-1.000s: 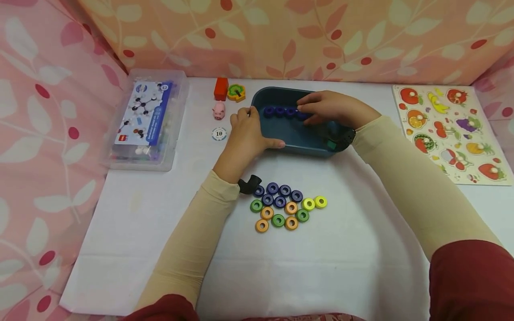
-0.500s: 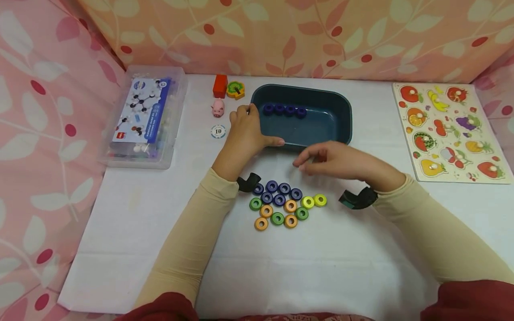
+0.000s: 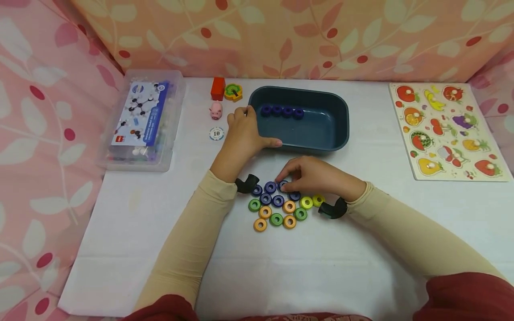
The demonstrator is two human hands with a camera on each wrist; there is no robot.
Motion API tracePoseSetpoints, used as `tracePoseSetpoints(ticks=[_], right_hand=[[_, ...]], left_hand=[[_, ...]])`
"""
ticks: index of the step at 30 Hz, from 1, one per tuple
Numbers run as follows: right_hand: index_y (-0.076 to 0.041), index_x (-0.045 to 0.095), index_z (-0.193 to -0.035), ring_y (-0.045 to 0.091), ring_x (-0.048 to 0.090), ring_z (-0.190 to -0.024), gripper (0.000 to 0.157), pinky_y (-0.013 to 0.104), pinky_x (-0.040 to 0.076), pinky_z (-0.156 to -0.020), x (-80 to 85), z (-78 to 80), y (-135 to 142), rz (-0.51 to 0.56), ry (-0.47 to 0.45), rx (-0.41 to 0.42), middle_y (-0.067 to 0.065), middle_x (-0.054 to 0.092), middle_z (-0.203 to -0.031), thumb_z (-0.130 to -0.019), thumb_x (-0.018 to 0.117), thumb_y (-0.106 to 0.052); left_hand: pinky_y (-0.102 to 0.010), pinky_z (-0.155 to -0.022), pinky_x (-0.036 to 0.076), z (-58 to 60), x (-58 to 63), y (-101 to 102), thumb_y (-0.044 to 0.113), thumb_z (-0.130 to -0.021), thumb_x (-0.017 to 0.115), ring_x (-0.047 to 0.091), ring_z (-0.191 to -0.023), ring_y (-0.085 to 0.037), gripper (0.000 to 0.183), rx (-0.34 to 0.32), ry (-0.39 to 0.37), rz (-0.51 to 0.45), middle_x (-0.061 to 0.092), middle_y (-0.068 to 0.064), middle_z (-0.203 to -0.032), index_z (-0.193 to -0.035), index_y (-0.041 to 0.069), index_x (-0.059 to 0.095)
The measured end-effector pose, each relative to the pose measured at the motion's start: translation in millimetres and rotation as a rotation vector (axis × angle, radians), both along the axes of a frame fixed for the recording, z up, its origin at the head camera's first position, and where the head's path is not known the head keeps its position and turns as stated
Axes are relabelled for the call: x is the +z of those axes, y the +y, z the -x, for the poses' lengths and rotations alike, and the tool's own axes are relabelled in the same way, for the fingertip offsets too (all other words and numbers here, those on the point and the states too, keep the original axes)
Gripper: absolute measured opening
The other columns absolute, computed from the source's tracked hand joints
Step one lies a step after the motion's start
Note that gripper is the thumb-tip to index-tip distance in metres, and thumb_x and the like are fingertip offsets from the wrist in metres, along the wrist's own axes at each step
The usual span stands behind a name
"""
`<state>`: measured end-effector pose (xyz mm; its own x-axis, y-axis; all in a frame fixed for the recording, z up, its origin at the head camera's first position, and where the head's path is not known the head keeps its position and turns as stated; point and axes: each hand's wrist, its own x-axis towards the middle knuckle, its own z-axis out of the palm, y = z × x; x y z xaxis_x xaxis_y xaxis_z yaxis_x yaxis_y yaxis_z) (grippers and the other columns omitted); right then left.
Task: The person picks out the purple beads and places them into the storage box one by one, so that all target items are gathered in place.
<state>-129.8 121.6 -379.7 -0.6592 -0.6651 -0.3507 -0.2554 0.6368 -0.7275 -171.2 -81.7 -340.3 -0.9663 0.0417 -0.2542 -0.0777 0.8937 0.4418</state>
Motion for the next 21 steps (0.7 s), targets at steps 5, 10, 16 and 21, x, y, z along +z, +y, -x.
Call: tracePoseSetpoints(ticks=[5, 10, 16, 21], right_hand=[[-0.020, 0.077, -0.110, 0.011, 0.060, -0.075, 0.020, 0.028, 0.048, -0.071, 2.0, -1.3, 5, -0.013, 0.056, -0.017, -0.003, 0.071, -0.102, -0.090, 0.073, -0.017], [-0.020, 0.076, -0.111, 0.010, 0.065, -0.078, 0.019, 0.028, 0.049, -0.073, 30.8, -2.5, 9, -0.036, 0.041, -0.019, -0.003, 0.070, -0.106, -0.094, 0.070, -0.023], [-0.019, 0.072, -0.120, 0.024, 0.072, -0.092, 0.031, 0.041, 0.053, -0.085, 81.6, 40.8, 26, -0.091, 0.092, -0.239, 0.006, 0.074, -0.105, -0.099, 0.062, -0.040], [-0.012, 0.063, -0.135, 0.027, 0.070, -0.108, 0.048, 0.050, 0.042, -0.110, 74.9, 98.6, 37, -0.195, 0.000, -0.336, 0.016, 0.068, -0.124, -0.102, 0.053, -0.045]], left_hand=[[-0.044, -0.118, 0.033, -0.1, 0.0, 0, 0.062, -0.071, 0.082, 0.024, -0.142, -0.037, 0.123, 0.002, 0.005, -0.001, 0.024, -0.022, -0.160, -0.159, 0.001, 0.021], [-0.044, -0.118, 0.033, -0.3, -0.2, 0, 0.062, -0.071, 0.082, 0.024, -0.141, -0.037, 0.123, 0.004, 0.002, 0.001, 0.024, -0.021, -0.160, -0.159, 0.001, 0.020], [-0.044, -0.116, 0.036, 0.4, 0.7, 0, 0.062, -0.071, 0.082, 0.024, -0.141, -0.037, 0.123, 0.006, 0.004, -0.008, 0.023, -0.021, -0.160, -0.159, 0.002, 0.020], [-0.044, -0.116, 0.036, -0.6, 0.4, 1, 0.064, -0.070, 0.081, 0.024, -0.141, -0.036, 0.125, 0.016, -0.009, 0.000, 0.023, -0.021, -0.160, -0.159, 0.003, 0.020]])
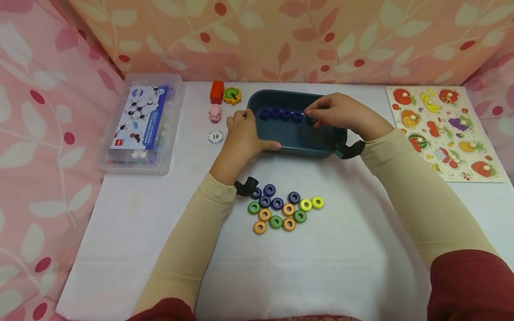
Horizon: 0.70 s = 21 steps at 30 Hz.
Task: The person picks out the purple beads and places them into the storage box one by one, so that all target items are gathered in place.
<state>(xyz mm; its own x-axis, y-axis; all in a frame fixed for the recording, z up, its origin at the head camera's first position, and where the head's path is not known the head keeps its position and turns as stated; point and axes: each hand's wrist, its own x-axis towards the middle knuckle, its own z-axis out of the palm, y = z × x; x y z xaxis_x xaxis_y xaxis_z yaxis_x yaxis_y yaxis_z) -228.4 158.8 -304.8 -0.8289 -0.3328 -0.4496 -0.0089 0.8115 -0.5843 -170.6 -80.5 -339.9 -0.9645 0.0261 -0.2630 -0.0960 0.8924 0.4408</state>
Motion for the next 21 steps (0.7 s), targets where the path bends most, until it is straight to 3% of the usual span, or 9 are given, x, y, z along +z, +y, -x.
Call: tracePoseSetpoints(ticks=[5, 11, 14, 17, 19, 21], right_hand=[[-0.005, 0.060, -0.136, 0.021, 0.070, -0.105, 0.048, 0.046, 0.040, -0.111, -23.7, 29.7, -4, -0.054, -0.077, 0.040, 0.018, 0.065, -0.129, -0.102, 0.053, -0.038], [-0.004, 0.046, -0.148, 0.028, 0.065, -0.120, 0.059, 0.047, 0.038, -0.114, -25.8, 29.6, -5, -0.068, -0.111, 0.055, 0.020, 0.059, -0.139, -0.102, 0.053, -0.041], [-0.009, 0.047, -0.148, 0.031, 0.063, -0.120, 0.058, 0.047, 0.040, -0.111, -18.5, 14.9, 0, -0.039, -0.027, 0.034, 0.018, 0.058, -0.139, -0.102, 0.053, -0.043], [-0.015, 0.060, -0.134, 0.029, 0.063, -0.106, 0.046, 0.044, 0.048, -0.094, -5.7, -15.5, 3, 0.002, 0.072, 0.040, 0.013, 0.065, -0.125, -0.100, 0.057, -0.045], [-0.017, 0.067, -0.121, 0.025, 0.060, -0.094, 0.034, 0.039, 0.048, -0.083, -0.8, -40.2, 2, 0.046, 0.100, 0.084, 0.009, 0.068, -0.110, -0.098, 0.063, -0.041], [-0.019, 0.071, -0.112, 0.023, 0.059, -0.083, 0.025, 0.035, 0.049, -0.073, -2.5, -64.3, -3, 0.080, 0.069, 0.159, 0.005, 0.068, -0.099, -0.095, 0.069, -0.038]], left_hand=[[-0.044, -0.116, 0.036, -0.6, -0.9, -1, 0.065, -0.070, 0.081, 0.024, -0.141, -0.036, 0.125, 0.002, -0.003, -0.003, 0.023, -0.021, -0.160, -0.160, 0.003, 0.019], [-0.044, -0.115, 0.037, -0.8, -1.7, 2, 0.064, -0.071, 0.081, 0.024, -0.141, -0.035, 0.124, 0.000, -0.005, -0.006, 0.023, -0.020, -0.160, -0.160, 0.003, 0.018], [-0.044, -0.115, 0.037, -1.5, -1.4, 2, 0.064, -0.071, 0.081, 0.024, -0.140, -0.036, 0.125, -0.005, 0.003, -0.007, 0.024, -0.021, -0.159, -0.159, 0.003, 0.019], [-0.044, -0.115, 0.037, -2.4, -0.7, 2, 0.063, -0.071, 0.082, 0.025, -0.140, -0.036, 0.124, -0.006, 0.008, -0.018, 0.025, -0.022, -0.159, -0.159, 0.002, 0.019], [-0.044, -0.115, 0.037, -2.6, -0.4, 1, 0.062, -0.071, 0.082, 0.025, -0.140, -0.037, 0.124, -0.004, 0.013, -0.022, 0.025, -0.022, -0.158, -0.159, 0.001, 0.020], [-0.045, -0.116, 0.036, -2.4, 0.2, -1, 0.061, -0.071, 0.083, 0.024, -0.141, -0.037, 0.123, 0.000, 0.009, -0.025, 0.024, -0.022, -0.159, -0.159, 0.002, 0.020]])
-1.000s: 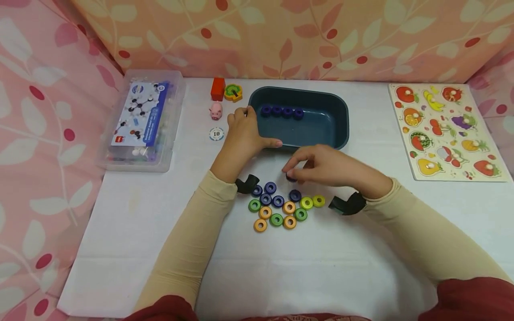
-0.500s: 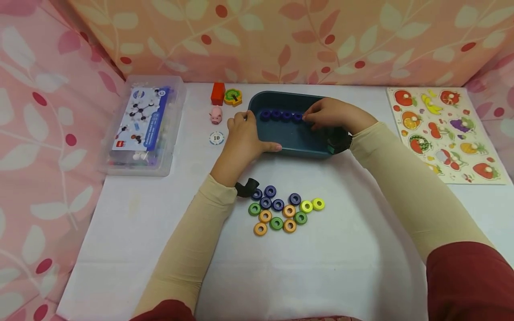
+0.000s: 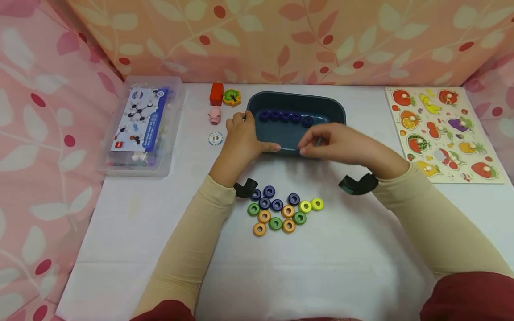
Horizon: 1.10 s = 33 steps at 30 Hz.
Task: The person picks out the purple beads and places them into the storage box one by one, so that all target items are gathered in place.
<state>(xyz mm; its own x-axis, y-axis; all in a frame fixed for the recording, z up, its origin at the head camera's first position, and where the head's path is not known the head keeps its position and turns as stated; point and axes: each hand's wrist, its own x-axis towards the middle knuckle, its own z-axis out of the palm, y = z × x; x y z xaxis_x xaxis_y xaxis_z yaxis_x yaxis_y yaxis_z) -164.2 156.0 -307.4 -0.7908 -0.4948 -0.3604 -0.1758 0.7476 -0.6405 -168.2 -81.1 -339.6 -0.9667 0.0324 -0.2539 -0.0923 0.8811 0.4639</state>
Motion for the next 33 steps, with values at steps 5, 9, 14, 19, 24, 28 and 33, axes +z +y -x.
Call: tracePoseSetpoints(ticks=[5, 9, 14, 19, 24, 28, 33], right_hand=[[-0.023, 0.076, -0.105, 0.014, 0.056, -0.071, 0.019, 0.030, 0.046, -0.066, -31.0, -42.4, -13, -0.026, -0.042, 0.188, -0.004, 0.067, -0.093, -0.087, 0.078, -0.030], [-0.024, 0.077, -0.104, 0.013, 0.055, -0.072, 0.020, 0.031, 0.046, -0.071, -53.9, -53.3, -19, -0.014, -0.078, 0.207, -0.004, 0.068, -0.098, -0.084, 0.080, -0.026], [-0.026, 0.076, -0.105, 0.014, 0.057, -0.076, 0.020, 0.032, 0.047, -0.073, -65.1, -53.8, -19, 0.028, -0.097, 0.179, -0.005, 0.067, -0.100, -0.086, 0.079, -0.025], [-0.026, 0.076, -0.107, 0.013, 0.058, -0.078, 0.018, 0.031, 0.049, -0.074, -67.1, -54.2, -17, 0.066, -0.100, 0.190, -0.004, 0.066, -0.105, -0.089, 0.077, -0.025], [-0.025, 0.076, -0.105, 0.012, 0.058, -0.079, 0.017, 0.030, 0.048, -0.075, -62.3, -54.1, -19, 0.049, -0.049, 0.212, -0.006, 0.067, -0.103, -0.089, 0.076, -0.023], [-0.023, 0.076, -0.106, 0.011, 0.061, -0.078, 0.016, 0.030, 0.050, -0.073, -46.5, -52.4, -19, 0.033, -0.031, 0.201, -0.004, 0.067, -0.103, -0.089, 0.075, -0.023], [-0.022, 0.075, -0.109, 0.012, 0.065, -0.082, 0.019, 0.031, 0.053, -0.075, -15.3, -41.3, -13, 0.015, 0.046, 0.137, -0.001, 0.066, -0.110, -0.089, 0.077, -0.025]], left_hand=[[-0.046, -0.117, 0.034, 0.5, -0.2, 0, 0.060, -0.072, 0.083, 0.022, -0.143, -0.038, 0.123, 0.003, -0.010, -0.004, 0.023, -0.021, -0.160, -0.159, 0.002, 0.020], [-0.045, -0.118, 0.034, 1.2, -2.0, -2, 0.061, -0.071, 0.082, 0.022, -0.142, -0.038, 0.123, 0.002, -0.010, -0.004, 0.022, -0.021, -0.160, -0.159, 0.002, 0.020], [-0.044, -0.118, 0.033, 2.0, -3.1, -2, 0.062, -0.071, 0.082, 0.023, -0.142, -0.038, 0.124, -0.003, -0.001, 0.000, 0.022, -0.021, -0.160, -0.159, 0.002, 0.020], [-0.045, -0.118, 0.033, 2.5, -1.9, -1, 0.062, -0.071, 0.083, 0.023, -0.142, -0.038, 0.124, -0.004, 0.001, -0.006, 0.022, -0.021, -0.160, -0.159, 0.002, 0.020], [-0.045, -0.118, 0.032, 3.2, -1.4, -2, 0.061, -0.071, 0.083, 0.023, -0.142, -0.038, 0.123, 0.000, -0.001, -0.007, 0.022, -0.021, -0.160, -0.159, 0.002, 0.020], [-0.045, -0.118, 0.033, 2.9, -1.4, -2, 0.061, -0.071, 0.083, 0.023, -0.142, -0.038, 0.123, 0.001, -0.007, -0.003, 0.022, -0.021, -0.160, -0.159, 0.002, 0.020], [-0.045, -0.118, 0.034, 2.4, -0.9, -1, 0.062, -0.071, 0.083, 0.023, -0.142, -0.038, 0.123, -0.001, -0.011, -0.001, 0.022, -0.021, -0.161, -0.159, 0.002, 0.020]])
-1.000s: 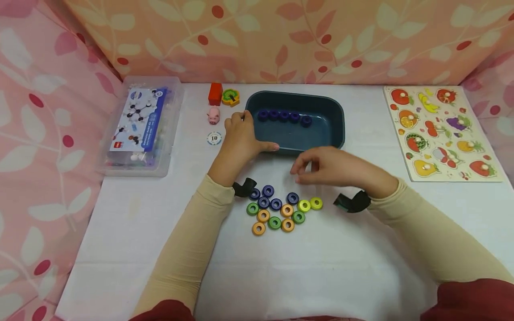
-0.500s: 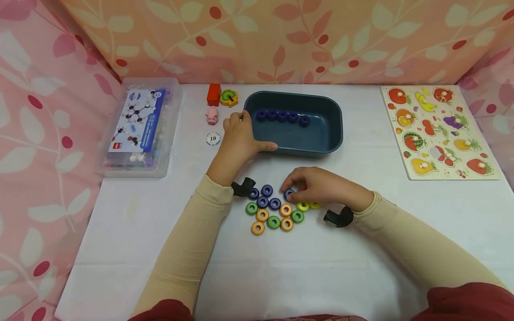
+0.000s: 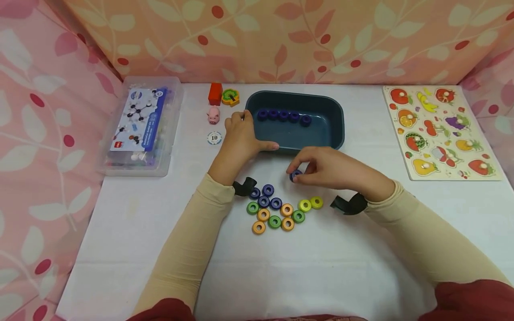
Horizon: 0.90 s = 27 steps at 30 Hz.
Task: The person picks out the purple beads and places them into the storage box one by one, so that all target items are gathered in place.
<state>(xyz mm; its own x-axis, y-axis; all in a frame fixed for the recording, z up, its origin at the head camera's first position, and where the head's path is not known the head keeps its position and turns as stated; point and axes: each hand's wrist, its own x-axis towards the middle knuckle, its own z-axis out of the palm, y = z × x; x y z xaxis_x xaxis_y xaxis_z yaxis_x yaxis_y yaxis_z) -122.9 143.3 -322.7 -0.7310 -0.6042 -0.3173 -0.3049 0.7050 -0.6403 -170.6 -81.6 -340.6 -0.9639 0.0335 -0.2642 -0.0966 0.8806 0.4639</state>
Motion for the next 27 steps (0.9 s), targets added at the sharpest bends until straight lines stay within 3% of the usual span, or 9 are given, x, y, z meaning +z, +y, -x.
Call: tracePoseSetpoints(ticks=[4, 9, 13, 16, 22, 27], right_hand=[[-0.022, 0.073, -0.112, 0.016, 0.062, -0.081, 0.021, 0.034, 0.051, -0.074, 19.3, 20.2, 7, -0.030, 0.084, -0.097, 0.001, 0.065, -0.108, -0.091, 0.075, -0.025], [-0.019, 0.070, -0.118, 0.020, 0.061, -0.076, 0.026, 0.035, 0.049, -0.071, 17.4, 53.7, 15, -0.095, 0.076, -0.162, 0.008, 0.065, -0.110, -0.094, 0.070, -0.028], [-0.012, 0.067, -0.125, 0.026, 0.059, -0.100, 0.035, 0.044, 0.049, -0.090, 4.3, 79.7, 16, -0.144, 0.062, -0.155, 0.013, 0.063, -0.127, -0.095, 0.067, -0.029], [-0.010, 0.065, -0.128, 0.030, 0.052, -0.119, 0.039, 0.053, 0.041, -0.107, -6.3, 94.3, 15, -0.176, 0.043, -0.159, 0.015, 0.060, -0.136, -0.095, 0.067, -0.029], [-0.009, 0.065, -0.129, 0.030, 0.051, -0.124, 0.041, 0.052, 0.035, -0.112, -22.1, 107.4, 15, -0.198, -0.006, -0.183, 0.017, 0.060, -0.136, -0.094, 0.068, -0.030], [-0.009, 0.062, -0.133, 0.030, 0.049, -0.127, 0.047, 0.052, 0.033, -0.114, -21.5, 107.8, 15, -0.185, 0.002, -0.200, 0.017, 0.057, -0.140, -0.093, 0.069, -0.033]], left_hand=[[-0.045, -0.118, 0.034, 0.1, 0.8, 0, 0.061, -0.071, 0.082, 0.023, -0.142, -0.037, 0.123, 0.003, 0.002, -0.002, 0.022, -0.021, -0.160, -0.159, 0.002, 0.019], [-0.046, -0.117, 0.035, -0.3, 0.4, 0, 0.061, -0.071, 0.083, 0.023, -0.142, -0.037, 0.124, 0.009, 0.000, -0.007, 0.022, -0.021, -0.160, -0.160, 0.003, 0.019], [-0.046, -0.117, 0.035, -0.4, -1.5, 0, 0.062, -0.071, 0.083, 0.023, -0.142, -0.037, 0.124, 0.011, 0.000, -0.005, 0.022, -0.021, -0.160, -0.160, 0.003, 0.018], [-0.046, -0.117, 0.035, 0.1, -3.6, -1, 0.062, -0.070, 0.083, 0.024, -0.141, -0.037, 0.125, 0.009, 0.001, -0.005, 0.023, -0.021, -0.160, -0.160, 0.003, 0.018], [-0.046, -0.117, 0.035, 0.5, -5.3, 0, 0.062, -0.071, 0.082, 0.024, -0.141, -0.037, 0.125, 0.008, -0.002, -0.005, 0.023, -0.021, -0.160, -0.160, 0.004, 0.017], [-0.045, -0.117, 0.036, 0.9, -4.7, 1, 0.062, -0.071, 0.082, 0.024, -0.141, -0.036, 0.125, 0.014, -0.003, -0.002, 0.023, -0.020, -0.160, -0.160, 0.004, 0.016]])
